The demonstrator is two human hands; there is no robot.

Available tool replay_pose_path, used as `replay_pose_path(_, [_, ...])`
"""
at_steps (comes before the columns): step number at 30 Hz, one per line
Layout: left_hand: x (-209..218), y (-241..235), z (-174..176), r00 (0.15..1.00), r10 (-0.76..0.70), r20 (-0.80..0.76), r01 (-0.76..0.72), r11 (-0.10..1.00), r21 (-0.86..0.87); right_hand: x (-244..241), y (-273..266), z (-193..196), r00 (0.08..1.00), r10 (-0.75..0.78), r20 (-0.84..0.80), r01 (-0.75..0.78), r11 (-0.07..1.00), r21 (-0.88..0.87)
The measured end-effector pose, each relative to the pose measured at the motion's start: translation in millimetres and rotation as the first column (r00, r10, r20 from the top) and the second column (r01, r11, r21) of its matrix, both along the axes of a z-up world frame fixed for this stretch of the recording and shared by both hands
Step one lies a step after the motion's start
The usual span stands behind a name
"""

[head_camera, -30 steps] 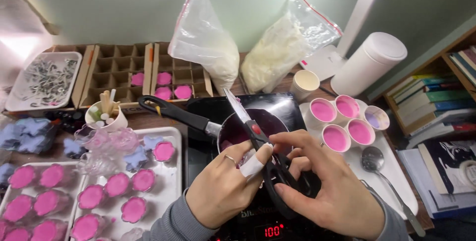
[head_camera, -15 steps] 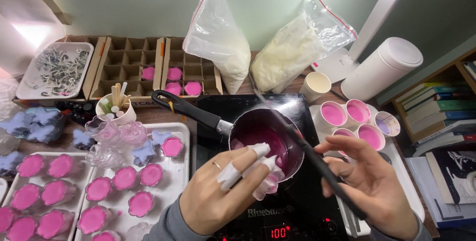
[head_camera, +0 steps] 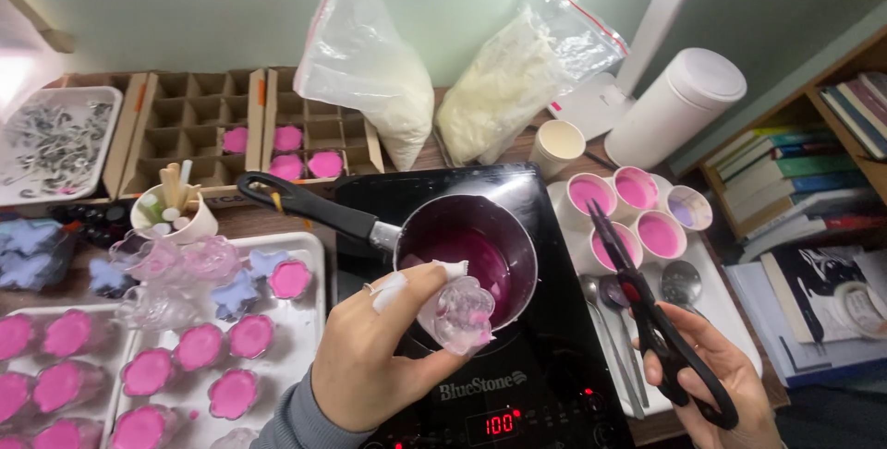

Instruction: The person cuts pieces of pink wax with scissors and drops them into a pot of melted magenta wax on an induction cooker. They also trim leftover wax from used clear candle containers with scissors and a spoon, and place finished pink flower-shaped candles on trays.

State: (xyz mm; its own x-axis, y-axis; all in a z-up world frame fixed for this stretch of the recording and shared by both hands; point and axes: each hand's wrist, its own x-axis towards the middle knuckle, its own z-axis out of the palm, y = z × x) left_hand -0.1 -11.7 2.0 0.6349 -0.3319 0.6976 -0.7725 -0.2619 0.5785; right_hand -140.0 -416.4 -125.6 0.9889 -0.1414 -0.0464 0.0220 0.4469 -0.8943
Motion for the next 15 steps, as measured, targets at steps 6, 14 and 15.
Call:
replay_pose_path(6, [-11, -26, -4, 0.985, -0.088, -0.151, 0.099, 0.993, 0.07, -24, -13, -21, 1.0, -0.016, 0.001, 0.016, 0.993, 0.12])
replay_pose_path(14, [-17, -42, -4, 0.932, -0.115, -0.345, 0.143, 0.988, 0.059, -5, 54, 4, 0.989, 0.146, 0.035, -0.15, 0.972, 0.181])
replay_pose_path(15, [-17, -39, -4, 0.916, -0.129, -0.381, 0.161, 0.985, 0.053, -2, 59, 5, 0.985, 0.173, 0.007, -0.172, 0.972, 0.16])
